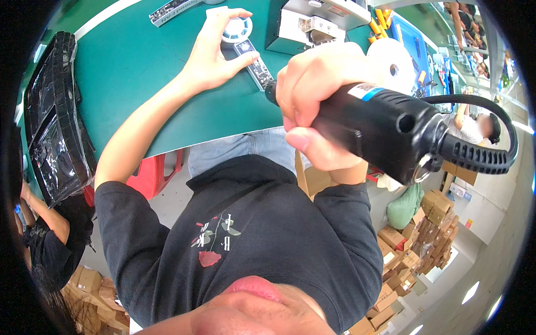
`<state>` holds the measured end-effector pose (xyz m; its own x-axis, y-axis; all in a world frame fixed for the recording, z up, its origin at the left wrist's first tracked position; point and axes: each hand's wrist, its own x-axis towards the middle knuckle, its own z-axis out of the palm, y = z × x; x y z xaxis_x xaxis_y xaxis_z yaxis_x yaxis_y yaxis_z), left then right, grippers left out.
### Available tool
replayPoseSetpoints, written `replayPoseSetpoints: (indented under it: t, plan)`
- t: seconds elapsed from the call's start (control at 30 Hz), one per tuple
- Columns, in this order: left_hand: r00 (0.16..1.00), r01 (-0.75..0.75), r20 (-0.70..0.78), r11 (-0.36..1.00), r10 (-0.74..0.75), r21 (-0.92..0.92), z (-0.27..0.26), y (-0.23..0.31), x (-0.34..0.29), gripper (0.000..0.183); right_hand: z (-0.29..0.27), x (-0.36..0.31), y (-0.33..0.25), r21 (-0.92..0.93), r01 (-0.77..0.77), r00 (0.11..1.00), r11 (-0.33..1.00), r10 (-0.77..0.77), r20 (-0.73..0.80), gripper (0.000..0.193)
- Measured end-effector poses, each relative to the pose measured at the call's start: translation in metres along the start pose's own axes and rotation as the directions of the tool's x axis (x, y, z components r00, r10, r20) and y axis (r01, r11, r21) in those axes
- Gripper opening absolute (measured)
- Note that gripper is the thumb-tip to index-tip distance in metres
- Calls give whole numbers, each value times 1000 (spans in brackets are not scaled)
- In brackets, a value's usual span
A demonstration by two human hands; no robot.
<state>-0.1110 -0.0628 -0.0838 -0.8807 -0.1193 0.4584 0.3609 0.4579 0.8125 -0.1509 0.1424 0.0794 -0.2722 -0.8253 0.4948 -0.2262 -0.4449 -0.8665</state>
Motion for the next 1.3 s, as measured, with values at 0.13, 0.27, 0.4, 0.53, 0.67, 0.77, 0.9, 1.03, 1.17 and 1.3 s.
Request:
replayPoseSetpoints:
  t: [0.13, 0.27, 0.4, 0.53, 0.67, 0.77, 0.9, 1.03, 1.17, 1.3]
  plan:
    - [1000, -7, -12, 999, 7, 32, -1, 1, -1, 72, 8, -2, -3, -53, -26, 990, 998, 19, -137, 21]
    - [1000, -23, -11, 999, 24, 38, -2, 1, -1, 72, -12, -5, -28, 108, 4, 906, 994, 42, -421, 14]
    - [1000, -19, 4, 999, 18, 48, -1, 2, 1, 72, -71, 4, -51, -163, 36, 704, 986, -141, -696, 9]
    - [1000, -3, 22, 1000, 3, 7, -2, 4, 2, 72, -110, 14, -42, -265, -96, 596, 959, -158, -788, 8]
    - [999, -35, 4, 999, 35, 0, 0, 0, 1, 72, -111, 12, -26, -199, -92, 670, 976, -87, -738, 3]
    - [999, -42, 5, 999, 42, -8, -1, 0, 1, 72, -93, 8, -31, -162, -68, 709, 984, -67, -702, 2]
    - [1000, -27, 2, 1000, 27, 10, -2, 2, 0, 72, -49, 4, -31, -325, -78, 738, 943, -165, -655, 3]
    - [1000, -28, -3, 999, 28, 35, -1, 2, 0, 73, -31, 1, -33, -350, -55, 732, 935, -201, -651, 5]
    - [999, -39, -14, 998, 39, 43, 0, 0, 0, 73, -21, -6, -34, -283, 28, 745, 959, -209, -634, 14]
    - [999, -37, -12, 999, 38, 40, 0, 0, 0, 72, -7, -11, -31, -104, -17, 773, 994, -53, -632, 12]
